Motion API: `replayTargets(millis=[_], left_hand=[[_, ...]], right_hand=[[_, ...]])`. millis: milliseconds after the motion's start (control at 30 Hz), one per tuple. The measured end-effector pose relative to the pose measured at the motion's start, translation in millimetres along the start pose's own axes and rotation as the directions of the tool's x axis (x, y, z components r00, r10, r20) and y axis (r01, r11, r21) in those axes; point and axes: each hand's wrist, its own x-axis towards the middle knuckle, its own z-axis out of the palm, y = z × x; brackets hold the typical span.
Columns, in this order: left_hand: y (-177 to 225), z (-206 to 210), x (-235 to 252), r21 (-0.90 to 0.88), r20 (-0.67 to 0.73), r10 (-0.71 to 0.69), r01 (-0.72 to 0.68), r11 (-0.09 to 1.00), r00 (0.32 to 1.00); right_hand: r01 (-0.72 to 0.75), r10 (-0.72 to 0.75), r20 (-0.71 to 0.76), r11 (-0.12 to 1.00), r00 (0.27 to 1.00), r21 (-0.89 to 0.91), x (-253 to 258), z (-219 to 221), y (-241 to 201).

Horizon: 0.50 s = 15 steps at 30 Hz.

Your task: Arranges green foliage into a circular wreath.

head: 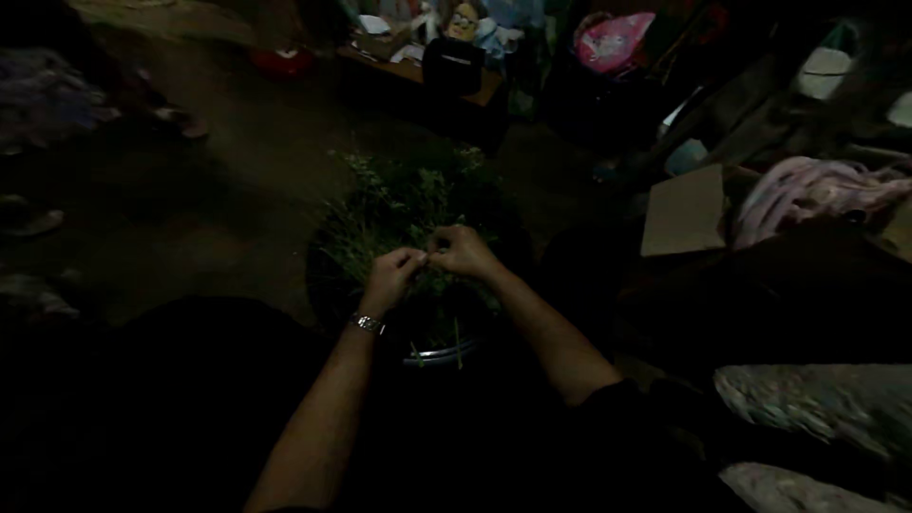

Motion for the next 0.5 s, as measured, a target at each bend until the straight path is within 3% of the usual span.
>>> replayTargets(millis=[367,500], left_hand=[[3,-14,0,-0.032,-0.016,-0.011,0.01,0.999,1.0],[-3,-25,3,-0.139,-0.054,-0.041,0.033,0.99,0.998]], right_hand=[[-0.108,0.111,-0.04,0.99,0.993,0.089,-4,-22,-2],[0.038,-0.032,-0.202,0.999,0.979,0.029,-10,-48,12]])
